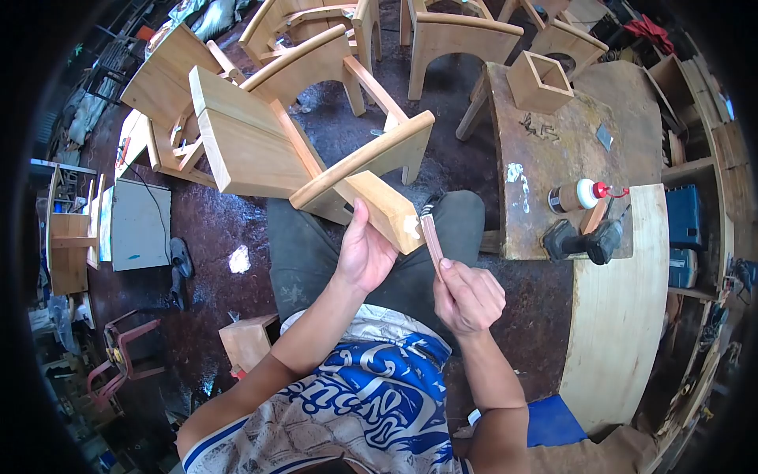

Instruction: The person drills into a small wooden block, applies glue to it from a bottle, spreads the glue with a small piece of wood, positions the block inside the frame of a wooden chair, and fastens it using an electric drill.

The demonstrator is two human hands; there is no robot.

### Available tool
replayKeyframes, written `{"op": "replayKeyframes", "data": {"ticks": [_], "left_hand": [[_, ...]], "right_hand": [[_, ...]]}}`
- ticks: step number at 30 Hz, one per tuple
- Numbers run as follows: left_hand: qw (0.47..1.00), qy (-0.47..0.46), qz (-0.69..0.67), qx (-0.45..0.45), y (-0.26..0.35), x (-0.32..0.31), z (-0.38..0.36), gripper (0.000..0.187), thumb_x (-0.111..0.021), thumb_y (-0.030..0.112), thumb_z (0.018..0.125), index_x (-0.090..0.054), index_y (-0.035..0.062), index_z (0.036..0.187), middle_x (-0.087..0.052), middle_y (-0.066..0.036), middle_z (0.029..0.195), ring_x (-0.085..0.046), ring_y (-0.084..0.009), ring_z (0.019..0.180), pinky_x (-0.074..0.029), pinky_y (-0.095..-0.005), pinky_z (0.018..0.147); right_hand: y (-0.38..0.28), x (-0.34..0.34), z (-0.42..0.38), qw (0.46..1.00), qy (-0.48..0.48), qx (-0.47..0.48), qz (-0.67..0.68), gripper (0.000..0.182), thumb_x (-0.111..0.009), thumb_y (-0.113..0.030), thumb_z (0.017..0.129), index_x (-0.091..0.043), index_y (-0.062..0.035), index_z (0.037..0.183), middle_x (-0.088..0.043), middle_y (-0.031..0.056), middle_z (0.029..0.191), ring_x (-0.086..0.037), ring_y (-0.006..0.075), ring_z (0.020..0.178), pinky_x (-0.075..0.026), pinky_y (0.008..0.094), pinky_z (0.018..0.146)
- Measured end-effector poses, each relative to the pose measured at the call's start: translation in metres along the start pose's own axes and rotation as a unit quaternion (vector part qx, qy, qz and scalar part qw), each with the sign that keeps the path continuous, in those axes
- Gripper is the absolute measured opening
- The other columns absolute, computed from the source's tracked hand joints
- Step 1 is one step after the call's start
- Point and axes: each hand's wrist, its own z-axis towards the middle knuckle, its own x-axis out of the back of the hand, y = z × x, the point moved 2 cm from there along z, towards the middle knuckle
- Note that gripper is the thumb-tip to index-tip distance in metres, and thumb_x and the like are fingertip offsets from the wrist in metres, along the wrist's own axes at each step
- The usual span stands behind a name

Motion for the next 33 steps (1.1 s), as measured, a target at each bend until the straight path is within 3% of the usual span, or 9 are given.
{"op": "replayKeyframes", "data": {"ticks": [5, 18, 21, 23, 33], "left_hand": [[0.998, 0.024, 0.05, -0.026, -0.007, 0.0, -0.001, 0.051, -0.047, 0.048, 0.104, -0.046, 0.0117, 0.14, -0.06, -0.006, 0.133, -0.058, -0.0212, 0.124, -0.047, -0.0411, 0.107], [1.0, 0.022, 0.015, 0.004, -0.006, 0.0, -0.002, 0.051, -0.047, 0.05, 0.104, -0.048, 0.0133, 0.139, -0.061, -0.005, 0.131, -0.059, -0.0209, 0.123, -0.048, -0.0414, 0.105], [1.0, 0.008, 0.023, 0.006, -0.002, -0.001, -0.002, 0.054, -0.051, 0.05, 0.103, -0.045, 0.011, 0.14, -0.058, -0.007, 0.133, -0.058, -0.0201, 0.122, -0.048, -0.037, 0.105], [0.999, 0.03, 0.009, -0.003, -0.002, 0.0, -0.001, 0.05, -0.047, 0.05, 0.104, -0.048, 0.0135, 0.138, -0.061, -0.005, 0.13, -0.059, -0.0209, 0.121, -0.049, -0.0413, 0.104], [1.0, 0.012, 0.009, -0.007, 0.001, 0.005, 0.002, 0.05, -0.048, 0.049, 0.104, -0.048, 0.0136, 0.139, -0.061, -0.005, 0.13, -0.06, -0.0211, 0.12, -0.05, -0.041, 0.102]], "right_hand": [[-0.008, -0.008, 0.002, 0.999, -0.022, 0.003, 0.032, 0.027, -0.08, 0.007, 0.067, -0.075, -0.0009, 0.092, -0.072, 0.0105, 0.081, -0.066, 0.0214, 0.062, -0.051, 0.029, 0.055], [0.0, -0.005, -0.002, 0.999, -0.031, 0.008, 0.04, 0.031, -0.08, 0.005, 0.065, -0.075, -0.0012, 0.095, -0.072, 0.0098, 0.083, -0.065, 0.0208, 0.062, -0.052, 0.0292, 0.057], [-0.006, -0.004, -0.001, 0.996, -0.051, 0.019, 0.067, 0.031, -0.079, 0.005, 0.065, -0.075, -0.0018, 0.095, -0.071, 0.0094, 0.083, -0.065, 0.0205, 0.063, -0.051, 0.0297, 0.056], [0.001, -0.001, -0.002, 0.998, -0.044, 0.022, 0.049, 0.031, -0.078, 0.006, 0.065, -0.075, -0.0018, 0.095, -0.071, 0.0094, 0.083, -0.065, 0.0205, 0.063, -0.052, 0.0298, 0.056], [-0.003, 0.002, -0.001, 0.995, -0.048, 0.018, 0.091, 0.033, -0.079, 0.007, 0.062, -0.074, -0.0006, 0.094, -0.071, 0.0095, 0.083, -0.065, 0.0207, 0.061, -0.051, 0.0294, 0.055]]}}
